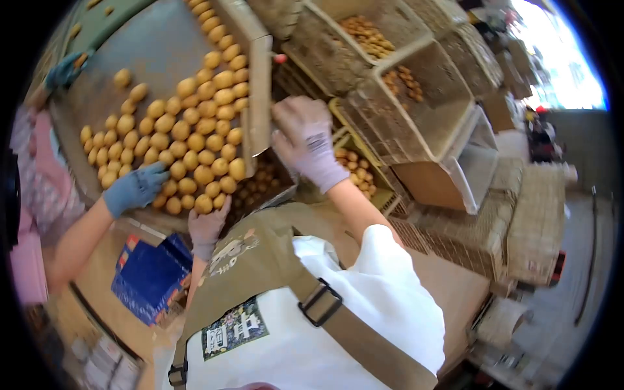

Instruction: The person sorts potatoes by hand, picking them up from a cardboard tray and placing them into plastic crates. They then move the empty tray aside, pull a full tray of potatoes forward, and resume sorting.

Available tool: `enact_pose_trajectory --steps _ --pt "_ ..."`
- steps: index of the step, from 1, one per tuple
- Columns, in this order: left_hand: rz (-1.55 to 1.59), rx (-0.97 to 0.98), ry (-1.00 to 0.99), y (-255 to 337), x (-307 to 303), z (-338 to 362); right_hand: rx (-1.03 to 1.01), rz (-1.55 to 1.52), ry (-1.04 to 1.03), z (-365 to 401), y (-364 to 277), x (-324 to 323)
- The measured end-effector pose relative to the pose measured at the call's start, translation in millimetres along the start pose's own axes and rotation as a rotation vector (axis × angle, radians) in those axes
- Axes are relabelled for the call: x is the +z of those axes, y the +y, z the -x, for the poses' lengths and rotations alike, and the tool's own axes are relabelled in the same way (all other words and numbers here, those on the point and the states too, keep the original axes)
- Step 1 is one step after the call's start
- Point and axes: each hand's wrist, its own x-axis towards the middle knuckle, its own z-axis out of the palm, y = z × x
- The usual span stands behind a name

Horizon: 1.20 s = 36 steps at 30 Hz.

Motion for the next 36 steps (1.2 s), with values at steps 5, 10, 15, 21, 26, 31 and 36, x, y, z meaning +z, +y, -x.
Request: enact_pose_trajectory --steps 5,10,15,21,26,31,36 --pt "-0.013 0.047 -0.047 0.1 -27.3 3.0 -0.398 -0.216 -0.397 13.9 -72.9 89.6" --pt "-0.342 0.345 0.316 -18.1 -6.8 7.1 -0.053 -0.196 -0.526 -1.4 -79.8 115.7" --pt "0.023 0.263 0.323 -9.9 39.3 14.5 -0.047 -0.072 -0.880 -26.3 -71.3 129.7" --pt "0.146 0.196 0.172 -13.8 34.1 -5.3 -0.222 0.028 -0.912 -12.8 -101.3 140.1" --pt "0.181 0.196 0.258 -15.3 46.3 -0.9 -0.268 -0.023 -0.906 -10.8 -75.4 131.2" --pt "-0.333 0.317 0.065 -15.5 -2.9 -5.6 -0.234 0.162 -0.542 -17.9 -72.8 140.5" --pt "-0.054 0.203 0.251 -16.0 -10.9 -11.9 -0.029 -0.073 -0.661 -32.6 -68.9 155.5"
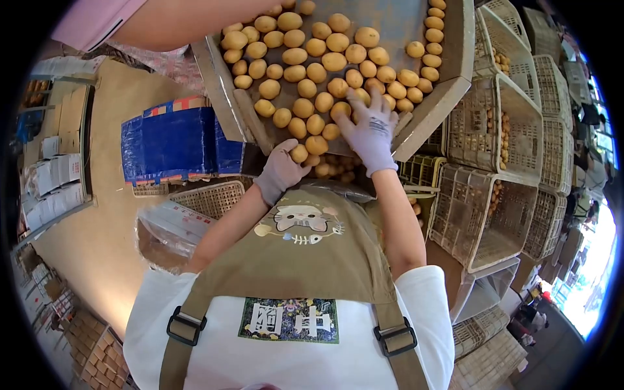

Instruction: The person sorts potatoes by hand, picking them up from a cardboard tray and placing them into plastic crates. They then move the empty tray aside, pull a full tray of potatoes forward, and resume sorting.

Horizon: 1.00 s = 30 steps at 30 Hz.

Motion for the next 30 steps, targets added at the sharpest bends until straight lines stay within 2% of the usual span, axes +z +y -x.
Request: enact_pose_trajectory --steps 2,4,6,7,9,10,11,12,13,16,17,22,23,26,27,30 --pt "0.094 0.007 -0.034 0.7 7.2 5.6 -0.087 0.141 -0.069 4.8 -16.8 16.2" --pt "0.162 0.023 -0.074 11.0 41.1 27.7 -0.149 0.249 -0.277 8.8 -30.2 3.8" --pt "0.228 -0.007 -0.029 12.9 39.0 26.9 -0.144 0.143 -0.220 4.0 -16.2 -2.2" --pt "0.237 -0.012 0.017 13.6 44.4 29.6 -0.162 0.088 -0.126 -3.9 -2.2 -1.9" --pt "0.221 -0.006 0.055 13.6 54.3 32.0 -0.045 -0.149 0.056 -16.6 8.5 -4.6" --pt "0.127 0.043 0.009 7.6 42.1 21.3 -0.038 -0.033 0.226 -18.0 1.2 -4.9" --pt "0.030 0.092 -0.035 -2.3 17.1 2.9 -0.062 0.146 0.084 -12.0 -10.4 -3.8" --pt "-0.072 0.138 -0.080 -0.7 21.4 4.1 -0.081 0.322 -0.059 -4.0 -18.5 -2.7" --pt "0.003 0.055 -0.025 2.8 25.1 6.4 -0.103 0.302 -0.171 -0.9 -12.6 3.4" --pt "0.221 0.014 0.039 12.6 54.1 30.9 -0.168 0.272 -0.308 14.8 -6.1 -3.9" --pt "0.222 0.015 -0.039 11.9 47.7 28.1 -0.182 0.264 -0.269 20.3 -5.4 -2.5" --pt "0.181 0.016 0.008 12.4 51.4 29.7 -0.238 0.120 -0.093 5.6 3.3 4.1" --pt "0.156 0.022 0.007 12.1 51.4 30.2 -0.126 -0.174 0.055 -3.0 4.6 2.8" --pt "0.161 0.025 -0.023 12.2 52.1 29.7 -0.113 -0.042 0.382 -54.6 -10.4 -34.5" --pt "0.150 0.027 -0.035 11.6 49.6 28.8 -0.104 -0.062 0.359 -71.8 -11.9 -40.6" --pt "0.130 0.015 -0.054 12.5 45.9 26.4 0.065 0.121 0.001 -108.0 -16.0 -38.6"
